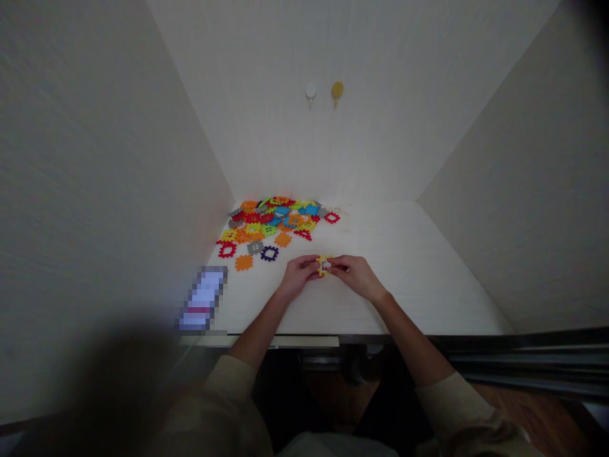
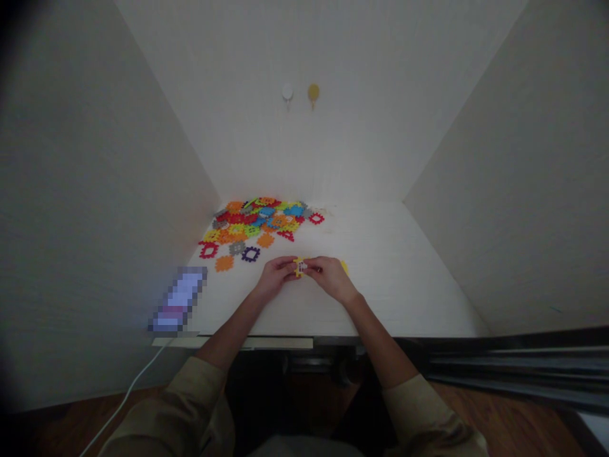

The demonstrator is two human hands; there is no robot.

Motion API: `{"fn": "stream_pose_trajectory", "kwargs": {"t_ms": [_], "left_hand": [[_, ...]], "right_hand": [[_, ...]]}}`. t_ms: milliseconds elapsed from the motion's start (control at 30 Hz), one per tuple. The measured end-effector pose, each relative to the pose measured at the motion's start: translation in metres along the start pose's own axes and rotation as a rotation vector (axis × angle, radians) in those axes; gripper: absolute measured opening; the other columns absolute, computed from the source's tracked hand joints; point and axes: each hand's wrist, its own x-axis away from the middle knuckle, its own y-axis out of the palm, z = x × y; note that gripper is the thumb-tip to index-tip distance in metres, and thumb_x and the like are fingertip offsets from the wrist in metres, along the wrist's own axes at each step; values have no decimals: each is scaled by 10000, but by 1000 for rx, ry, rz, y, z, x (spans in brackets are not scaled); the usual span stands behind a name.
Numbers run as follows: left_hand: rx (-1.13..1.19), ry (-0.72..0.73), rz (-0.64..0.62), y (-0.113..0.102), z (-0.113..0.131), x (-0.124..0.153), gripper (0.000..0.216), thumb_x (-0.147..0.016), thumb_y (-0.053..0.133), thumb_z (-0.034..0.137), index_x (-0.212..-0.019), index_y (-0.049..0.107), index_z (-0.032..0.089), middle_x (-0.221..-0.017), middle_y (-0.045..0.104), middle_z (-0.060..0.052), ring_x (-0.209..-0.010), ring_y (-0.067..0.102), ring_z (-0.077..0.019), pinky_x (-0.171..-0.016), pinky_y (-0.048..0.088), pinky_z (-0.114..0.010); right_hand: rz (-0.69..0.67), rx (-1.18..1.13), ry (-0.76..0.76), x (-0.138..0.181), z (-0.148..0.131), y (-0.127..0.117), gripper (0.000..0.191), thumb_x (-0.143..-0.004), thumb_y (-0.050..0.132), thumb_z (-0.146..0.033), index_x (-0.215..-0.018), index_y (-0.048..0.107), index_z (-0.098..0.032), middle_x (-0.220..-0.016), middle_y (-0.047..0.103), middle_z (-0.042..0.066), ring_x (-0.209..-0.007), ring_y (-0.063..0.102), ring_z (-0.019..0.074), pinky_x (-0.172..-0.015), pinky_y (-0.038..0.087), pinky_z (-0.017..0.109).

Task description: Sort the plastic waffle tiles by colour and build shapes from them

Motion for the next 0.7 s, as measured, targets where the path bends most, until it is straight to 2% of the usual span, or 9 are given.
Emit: {"fn": "stream_pose_trajectory", "kwargs": {"t_ms": [100, 233, 400, 567, 700], "left_hand": [[-2, -2, -14, 0, 1, 0, 402, -630, 791, 251, -976, 654, 98, -916, 703, -105, -763, 674, -183, -719, 570, -343], [-6, 1, -17, 1, 2, 0, 409, -630, 788, 267, -982, 650, 110, -927, 700, -98, -771, 670, -179, -734, 565, -349], [-67, 35, -27, 4, 1, 1, 402, -638, 781, 283, -973, 641, 110, -907, 700, -90, -759, 667, -168, -700, 565, -318], [-165, 78, 25, 9, 0, 4, 429, -587, 813, 277, -938, 636, 106, -827, 690, -59, -720, 657, -148, -665, 574, -302], [-189, 93, 72, 14, 1, 7, 429, -576, 818, 298, -910, 631, 104, -790, 681, -50, -694, 651, -143, -634, 578, -293]], "right_hand": [[51, -5, 4, -1, 4, 2, 209, -794, 639, -320, -962, 716, -223, -963, 675, 62, -803, 637, 149, -699, 533, 271], [113, -260, 109, 0, 13, 11, 245, -742, 679, -334, -960, 705, -226, -1067, 652, 68, -914, 636, 166, -730, 546, 275], [123, -393, 196, 1, 24, 23, 484, -733, 671, -306, -1191, 562, -192, -889, 702, 45, -720, 673, 141, -667, 566, 282], [147, -411, 238, -1, 31, 29, 380, -696, 701, -300, -1048, 635, -172, -878, 710, 65, -756, 679, 167, -729, 569, 312], [146, -427, 236, -2, 30, 30, 384, -698, 702, -326, -1051, 642, -187, -900, 711, 63, -780, 678, 177, -750, 571, 331]]}}
